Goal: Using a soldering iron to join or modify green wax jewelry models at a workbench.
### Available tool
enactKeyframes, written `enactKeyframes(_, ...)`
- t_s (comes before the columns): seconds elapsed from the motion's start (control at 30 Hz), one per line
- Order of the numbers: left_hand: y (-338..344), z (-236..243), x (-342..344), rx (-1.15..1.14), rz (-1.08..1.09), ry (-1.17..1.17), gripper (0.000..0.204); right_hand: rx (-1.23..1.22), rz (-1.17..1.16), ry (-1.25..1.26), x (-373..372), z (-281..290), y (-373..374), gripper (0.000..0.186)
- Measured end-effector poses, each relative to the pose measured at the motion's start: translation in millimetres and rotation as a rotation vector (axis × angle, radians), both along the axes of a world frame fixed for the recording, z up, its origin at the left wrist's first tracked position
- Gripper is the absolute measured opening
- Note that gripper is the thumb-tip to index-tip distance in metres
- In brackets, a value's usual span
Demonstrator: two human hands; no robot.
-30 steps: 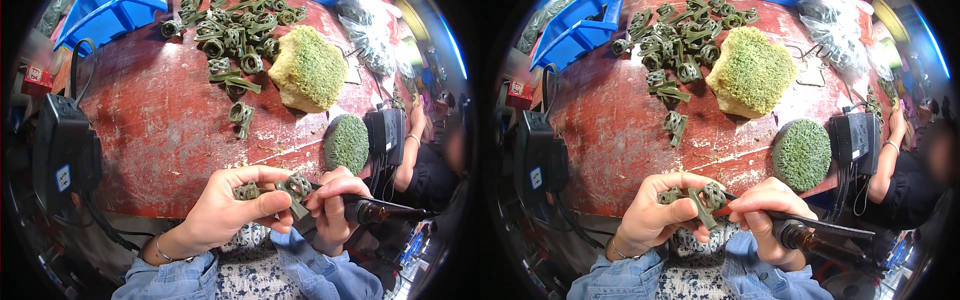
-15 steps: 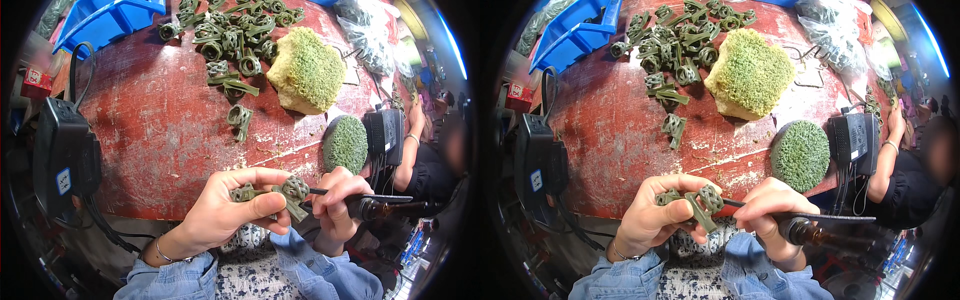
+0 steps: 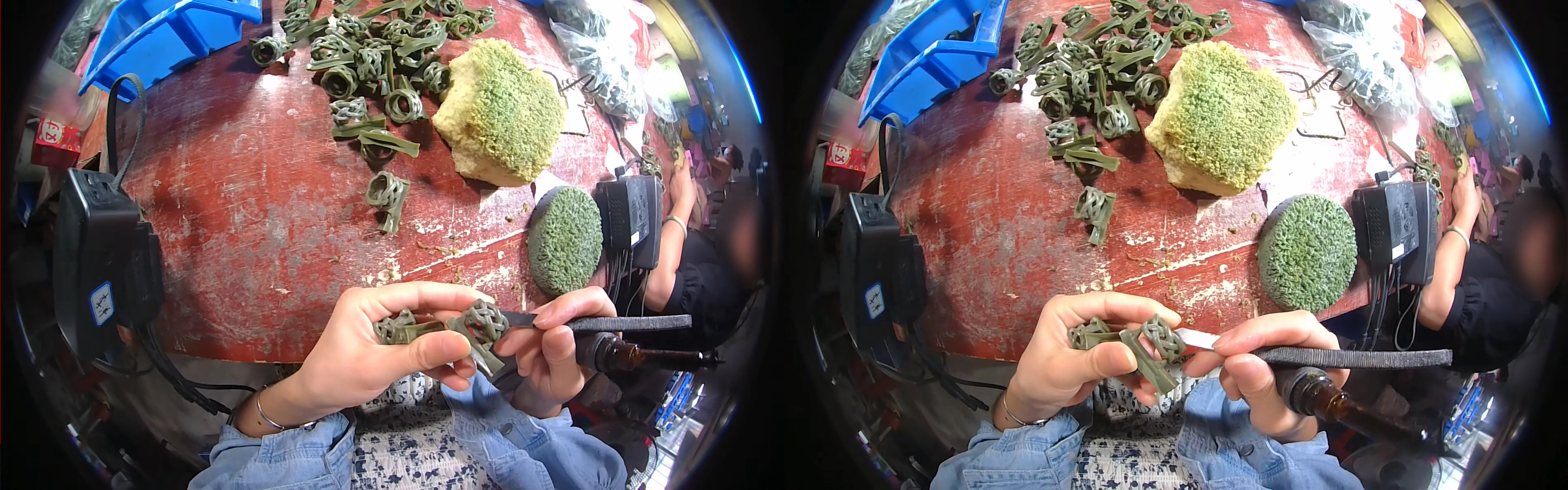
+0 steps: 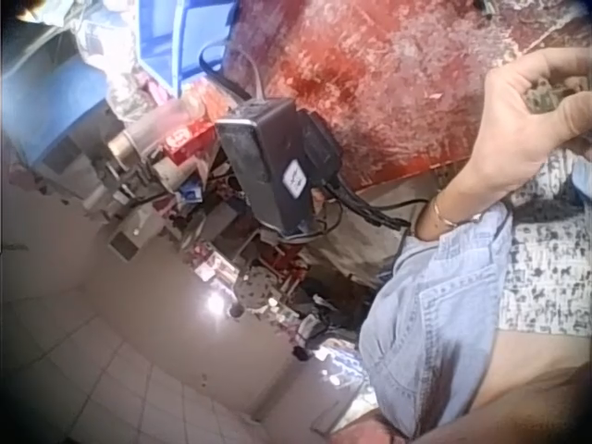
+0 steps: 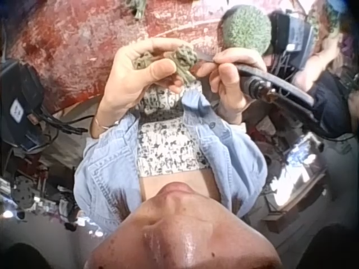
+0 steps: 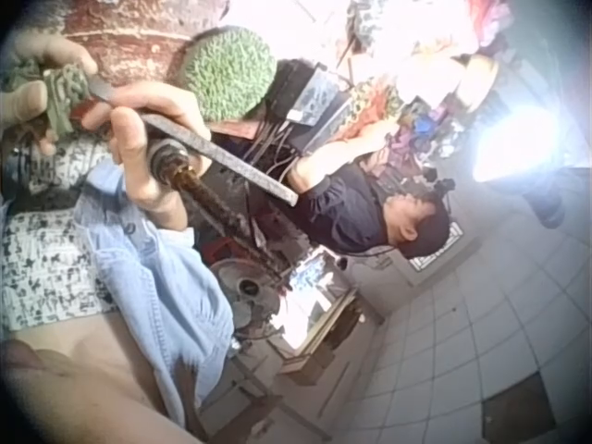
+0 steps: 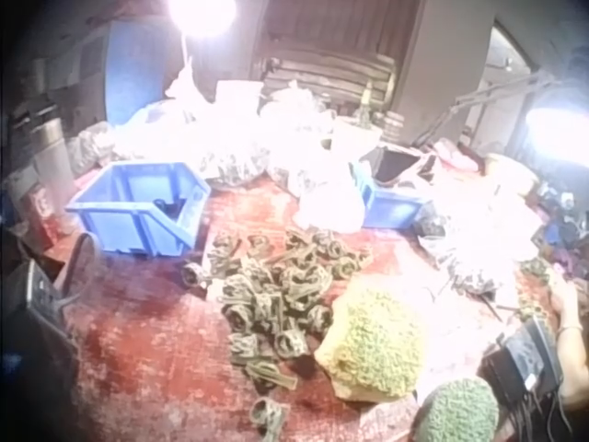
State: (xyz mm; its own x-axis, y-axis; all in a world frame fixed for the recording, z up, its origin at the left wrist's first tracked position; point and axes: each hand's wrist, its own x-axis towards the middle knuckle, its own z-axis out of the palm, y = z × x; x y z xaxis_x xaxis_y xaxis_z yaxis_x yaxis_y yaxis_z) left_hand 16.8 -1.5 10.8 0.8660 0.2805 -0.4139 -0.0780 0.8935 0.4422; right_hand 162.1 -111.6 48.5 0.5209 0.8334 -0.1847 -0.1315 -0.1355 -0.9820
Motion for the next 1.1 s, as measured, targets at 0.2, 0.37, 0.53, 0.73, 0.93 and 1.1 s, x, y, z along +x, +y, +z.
enactKeyframes(0.2,-1,3,2,0.075,0.017,0.021,0.051,-0.057,0.008,-0.049,0,6,-1,0.022)
enactKeyframes(0.37,-2,1,2,0.079,0.031,0.012,0.049,-0.078,0.035,-0.018,3,4,-1,0.021)
enactKeyframes(0.53,-3,0,3,0.085,0.032,0.021,0.049,-0.078,0.049,-0.005,4,5,0,0.021)
enactKeyframes(0.73,-4,0,3,0.125,0.016,0.029,0.05,0.044,0.06,-0.033,3,-3,-2,0.016)
enactKeyframes(0.93,-4,-2,3,0.132,0.017,0.024,0.049,0.166,0.07,-0.068,1,-13,-2,0.015)
enactKeyframes(1.1,-4,-1,4,0.122,0.022,0.02,0.048,0.219,0.068,-0.104,0,-21,-2,0.014)
